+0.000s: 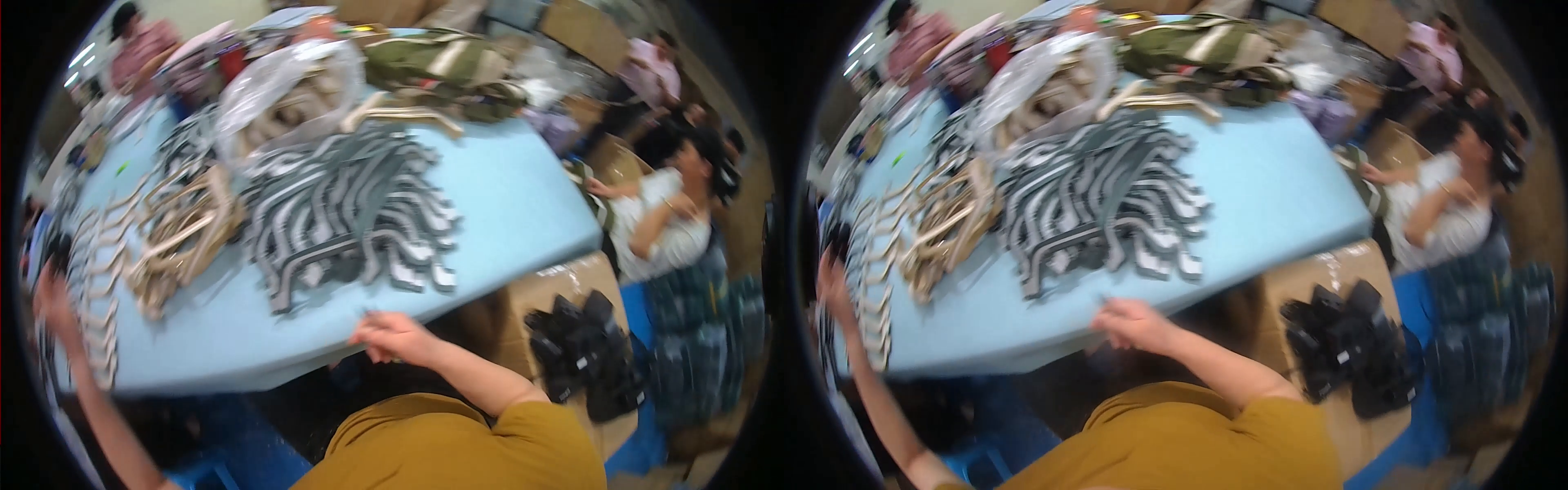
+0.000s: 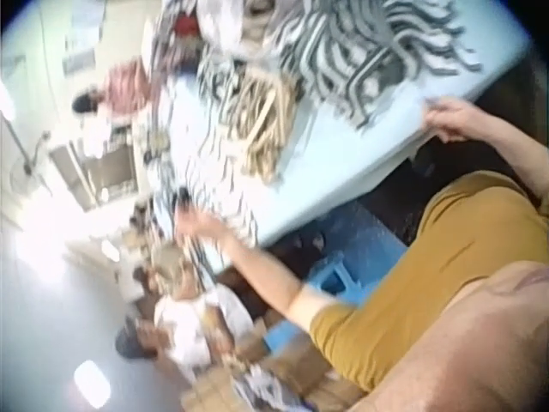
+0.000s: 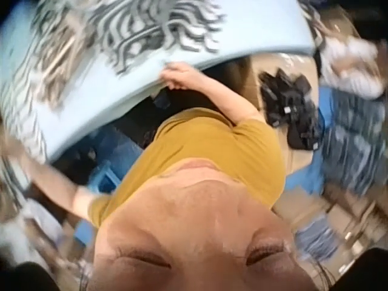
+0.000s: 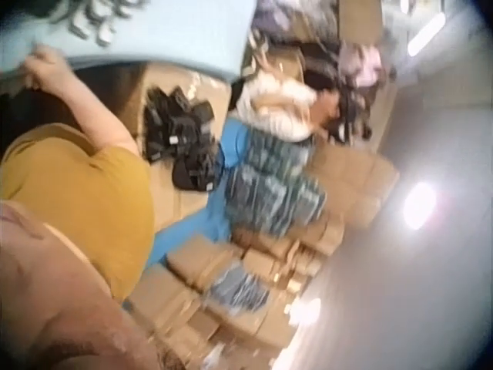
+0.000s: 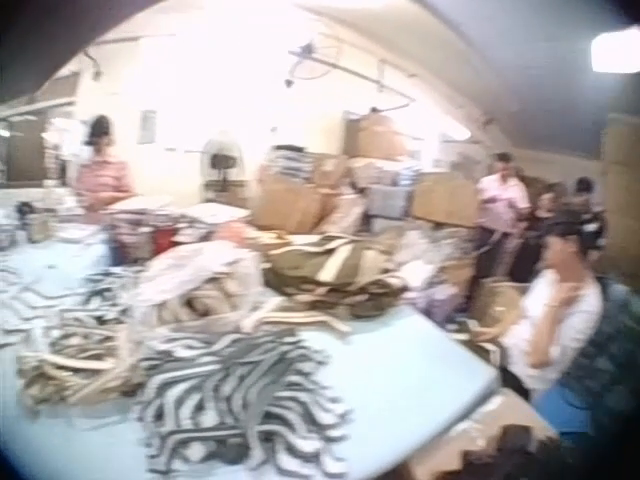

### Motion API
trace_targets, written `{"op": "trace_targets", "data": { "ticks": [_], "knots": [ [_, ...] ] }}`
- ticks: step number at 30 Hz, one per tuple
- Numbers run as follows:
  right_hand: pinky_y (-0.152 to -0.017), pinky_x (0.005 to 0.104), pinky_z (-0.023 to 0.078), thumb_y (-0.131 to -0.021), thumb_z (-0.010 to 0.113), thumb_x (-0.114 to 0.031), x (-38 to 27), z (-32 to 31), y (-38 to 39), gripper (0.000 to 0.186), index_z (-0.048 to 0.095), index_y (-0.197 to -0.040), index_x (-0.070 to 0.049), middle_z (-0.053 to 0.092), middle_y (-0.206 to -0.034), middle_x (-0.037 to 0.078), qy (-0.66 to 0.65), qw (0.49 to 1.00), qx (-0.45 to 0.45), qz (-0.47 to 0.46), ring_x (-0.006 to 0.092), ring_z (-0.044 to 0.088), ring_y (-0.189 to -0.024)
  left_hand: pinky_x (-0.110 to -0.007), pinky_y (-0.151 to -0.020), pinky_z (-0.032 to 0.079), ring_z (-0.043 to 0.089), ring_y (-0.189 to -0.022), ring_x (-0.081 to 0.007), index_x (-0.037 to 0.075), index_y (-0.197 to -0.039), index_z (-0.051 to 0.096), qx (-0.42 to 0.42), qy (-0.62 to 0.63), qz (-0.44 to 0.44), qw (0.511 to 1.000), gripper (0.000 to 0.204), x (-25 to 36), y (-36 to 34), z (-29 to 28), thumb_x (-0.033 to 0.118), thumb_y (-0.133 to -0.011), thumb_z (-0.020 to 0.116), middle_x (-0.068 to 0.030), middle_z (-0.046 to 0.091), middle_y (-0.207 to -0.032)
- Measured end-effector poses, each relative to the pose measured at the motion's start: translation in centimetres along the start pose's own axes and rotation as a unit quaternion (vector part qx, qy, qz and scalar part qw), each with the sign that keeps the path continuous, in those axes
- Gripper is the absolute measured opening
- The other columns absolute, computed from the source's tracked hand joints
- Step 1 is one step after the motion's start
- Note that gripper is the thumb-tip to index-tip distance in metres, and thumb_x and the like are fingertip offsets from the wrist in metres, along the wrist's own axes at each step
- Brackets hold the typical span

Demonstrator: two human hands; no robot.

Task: Trim excess material and threads from leather components using snips.

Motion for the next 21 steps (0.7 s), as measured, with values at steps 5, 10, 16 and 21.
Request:
{"op": "trace_targets", "data": {
  "ticks": [5, 10, 16, 21],
  "knots": [
    [-0.053, 0.0222, 0.043, -0.092, 0.047, -0.026, 0.1, -4.4, 0.8, 0.024, 0.056, -0.085, -0.005, 0.057, -0.071, 0.004, -0.157, 0.977, 0.093, -0.111, 0.0094, 0.052, -0.057, -0.03, -0.071, 0.046, 0.058, -0.079, -0.02, -0.001, -0.092, 0.059, -0.167, 0.218, 0.061, 0.959, 0.017, 30.4, -0.2, 4.1, -0.003, -0.076, 0.057, -0.0114, 0.059, -0.085],
    [-0.042, 0.0246, 0.04, -0.088, 0.053, -0.025, 0.4, -7.0, 1.3, 0.021, 0.056, -0.084, -0.005, 0.055, -0.064, 0.004, -0.291, 0.941, 0.156, -0.071, 0.0119, 0.051, -0.048, -0.041, -0.073, 0.047, 0.058, -0.085, -0.0334, 0.002, -0.094, 0.058, -0.343, 0.215, 0.091, 0.91, 0.037, 45.8, 1.2, 12.3, 0.036, -0.078, 0.06, -0.0165, 0.06, -0.088],
    [-0.042, 0.0227, 0.04, -0.09, 0.049, -0.026, 1.3, -6.8, 1.2, 0.022, 0.055, -0.086, -0.005, 0.056, -0.063, 0.004, -0.31, 0.947, 0.049, -0.072, 0.0106, 0.051, -0.045, -0.043, -0.071, 0.047, 0.06, -0.084, -0.0334, 0.002, -0.088, 0.052, -0.422, 0.082, 0.053, 0.901, 0.035, 49.0, 2.3, 18.8, 0.03, -0.073, 0.066, -0.0179, 0.061, -0.085],
    [-0.042, 0.021, 0.039, -0.091, 0.047, -0.028, 1.7, -6.9, 1.2, 0.023, 0.054, -0.086, -0.006, 0.056, -0.063, 0.002, -0.293, 0.95, 0.01, -0.109, 0.0076, 0.05, -0.045, -0.039, -0.067, 0.046, 0.058, -0.075, -0.0322, 0.002, -0.085, 0.05, -0.438, 0.209, 0.015, 0.874, 0.025, 50.0, 0.5, 21.8, 0.017, -0.071, 0.064, -0.015, 0.059, -0.075]
  ]
}}
Point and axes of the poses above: each hand's wrist, its own y-axis away from the middle knuckle, its own z-axis out of the palm, x = y × z, the point moved 2 cm from there along -y, towards the middle knuckle
